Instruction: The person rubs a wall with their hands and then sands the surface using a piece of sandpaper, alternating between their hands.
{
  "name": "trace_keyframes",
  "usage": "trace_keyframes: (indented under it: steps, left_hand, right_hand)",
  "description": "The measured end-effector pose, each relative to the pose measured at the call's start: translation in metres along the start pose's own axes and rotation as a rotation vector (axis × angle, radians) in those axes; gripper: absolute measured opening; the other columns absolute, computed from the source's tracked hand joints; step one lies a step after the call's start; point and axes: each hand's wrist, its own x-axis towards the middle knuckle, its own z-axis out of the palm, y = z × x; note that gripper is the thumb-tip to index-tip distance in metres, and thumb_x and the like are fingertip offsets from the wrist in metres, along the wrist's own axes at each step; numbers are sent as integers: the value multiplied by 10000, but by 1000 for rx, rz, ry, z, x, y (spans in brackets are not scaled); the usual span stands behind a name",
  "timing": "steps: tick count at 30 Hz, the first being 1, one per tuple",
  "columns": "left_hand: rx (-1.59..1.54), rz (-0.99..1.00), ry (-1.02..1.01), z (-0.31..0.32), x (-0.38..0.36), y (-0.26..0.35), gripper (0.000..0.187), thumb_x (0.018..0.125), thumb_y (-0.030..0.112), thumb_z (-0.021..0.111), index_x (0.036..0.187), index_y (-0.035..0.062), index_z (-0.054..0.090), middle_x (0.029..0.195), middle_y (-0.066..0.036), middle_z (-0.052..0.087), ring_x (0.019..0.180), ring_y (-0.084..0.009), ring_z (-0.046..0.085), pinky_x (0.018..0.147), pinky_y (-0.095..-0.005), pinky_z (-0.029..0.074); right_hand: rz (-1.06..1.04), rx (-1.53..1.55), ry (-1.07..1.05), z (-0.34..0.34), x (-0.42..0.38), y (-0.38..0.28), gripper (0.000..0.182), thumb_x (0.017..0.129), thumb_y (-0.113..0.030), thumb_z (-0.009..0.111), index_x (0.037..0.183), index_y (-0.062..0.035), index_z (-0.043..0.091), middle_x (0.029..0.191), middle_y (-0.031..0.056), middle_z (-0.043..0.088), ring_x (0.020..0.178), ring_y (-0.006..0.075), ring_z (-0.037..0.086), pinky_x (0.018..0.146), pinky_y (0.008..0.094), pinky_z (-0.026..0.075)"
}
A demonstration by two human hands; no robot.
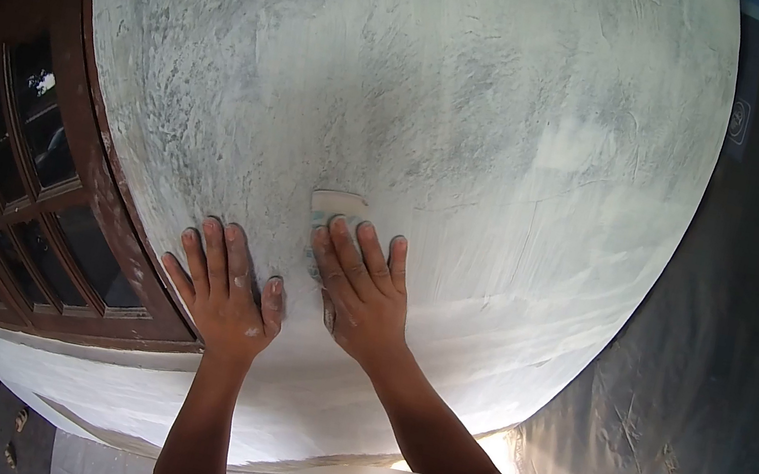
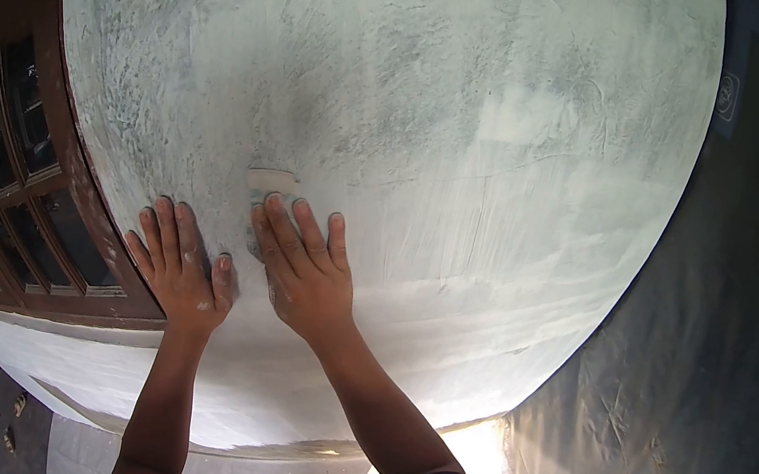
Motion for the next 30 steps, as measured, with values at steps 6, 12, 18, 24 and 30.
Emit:
trace_keyframes:
  steps: [6, 12, 18, 24, 30]
  left_hand:
    - [2, 16, 55, 2, 3, 3, 635, 975, 403, 351, 1425, -44, 388, 1517, -240, 312, 1444, -422, 191, 1148, -604, 43]
    - [-24, -1, 34, 1, 1, 2, 646, 969, 413, 361, 1425, -45, 386, 1514, -243, 317, 1444, -419, 196, 1148, -604, 39]
    - [5, 34, 55, 5, -2, -1, 670, 964, 442, 363, 1415, -52, 396, 1512, -246, 317, 1443, -418, 199, 1147, -607, 46]
    - [-7, 19, 42, 4, 0, 1, 662, 967, 431, 358, 1416, -56, 392, 1510, -248, 318, 1445, -419, 191, 1145, -612, 34]
    - [2, 31, 40, 6, -4, -1, 683, 964, 454, 358, 1421, -53, 386, 1515, -242, 314, 1448, -418, 181, 1140, -622, 36]
  right_hand:
    - [176, -44, 214, -22, 7, 62, 515, 878, -9, 543, 1390, -17, 484, 1475, 145, 435, 1433, 300, 295, 1170, 492, 124]
    - [-102, 18, -49, 1, -10, -5, 488, 905, -113, 522, 1394, -120, 508, 1487, 36, 435, 1437, 225, 287, 1191, 472, 109]
    - [-27, -58, 72, -14, -7, 44, 534, 859, -82, 571, 1389, -83, 504, 1475, 85, 447, 1433, 251, 295, 1187, 484, 125]
    - [88, 18, 82, 1, -8, 10, 528, 884, -70, 550, 1408, -70, 479, 1508, 94, 397, 1451, 266, 252, 1187, 497, 67]
    - [-120, -89, -13, -11, -2, 34, 513, 881, -114, 554, 1392, -122, 510, 1510, 43, 401, 1450, 229, 255, 1191, 483, 112]
